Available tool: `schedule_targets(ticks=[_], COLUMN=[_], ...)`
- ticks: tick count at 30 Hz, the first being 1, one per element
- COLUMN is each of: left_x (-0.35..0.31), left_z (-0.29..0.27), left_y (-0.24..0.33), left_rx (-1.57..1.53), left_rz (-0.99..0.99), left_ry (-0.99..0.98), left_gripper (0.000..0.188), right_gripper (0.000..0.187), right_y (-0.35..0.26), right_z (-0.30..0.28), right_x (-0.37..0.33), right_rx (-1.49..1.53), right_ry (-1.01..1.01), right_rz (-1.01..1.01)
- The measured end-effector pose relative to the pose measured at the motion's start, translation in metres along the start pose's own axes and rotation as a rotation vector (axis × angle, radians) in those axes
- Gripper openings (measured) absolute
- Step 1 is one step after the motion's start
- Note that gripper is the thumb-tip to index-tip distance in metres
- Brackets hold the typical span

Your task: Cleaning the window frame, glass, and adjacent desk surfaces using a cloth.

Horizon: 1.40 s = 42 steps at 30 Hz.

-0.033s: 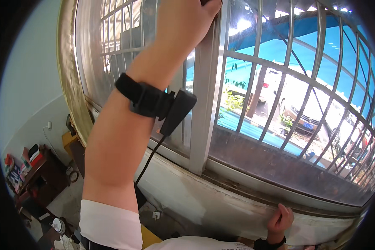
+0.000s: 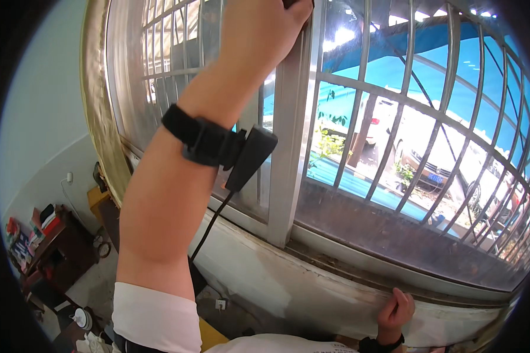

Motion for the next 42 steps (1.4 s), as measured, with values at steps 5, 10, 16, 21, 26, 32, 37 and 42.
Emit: schedule_targets(ticks=[5, 10, 16, 21, 26, 32, 37, 42], left_x=[-0.067, -0.147, -0.069, 0.043, 0.107, 0.009, -0.093, -0.083], left_z=[-0.004, -0.016, -0.009, 0.001, 0.003, 0.000, -0.019, -0.016], left_y=[0.004, 0.019, 0.020, 0.013, 0.015, 0.016, 0.032, 0.046], left_rx=[0.144, 0.101, 0.136, 0.183, 0.332, 0.236, 0.222, 0.303], left_rz=[0.209, 0.255, 0.272, 0.324, 0.238, 0.303, 0.408, 0.496], left_ry=[0.064, -0.041, 0.072, 0.226, 0.138, 0.131, 0.023, -0.105], left_gripper=[0.014, 0.018, 0.014, 0.015, 0.020, 0.014, 0.016, 0.015], right_gripper=[0.023, 0.021, 0.023, 0.020, 0.019, 0.020, 0.023, 0.024], right_y=[0.002, 0.001, -0.019, -0.019, -0.024, -0.019, -0.027, -0.021], right_z=[0.005, 0.005, -0.003, -0.006, -0.008, -0.009, -0.011, -0.013], right_x=[-0.001, -0.005, 0.016, 0.012, 0.017, 0.011, 0.021, 0.007], right_rx=[-0.022, 0.034, 0.101, 0.094, 0.121, 0.125, 0.145, 0.146], right_ry=[-0.006, -0.045, -0.052, -0.024, -0.002, 0.011, -0.082, -0.104], right_rz=[-0.015, -0.022, -0.069, -0.078, -0.095, -0.034, -0.029, 0.029])
Point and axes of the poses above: each hand's wrist, its own x-axis towards the middle knuckle, its own z-axis out of the palm, y = z × x, the point moved 10 cm from there along x, towards the middle knuckle, and after that the axes turned 9 degrees about x, right-handed, at the moved point
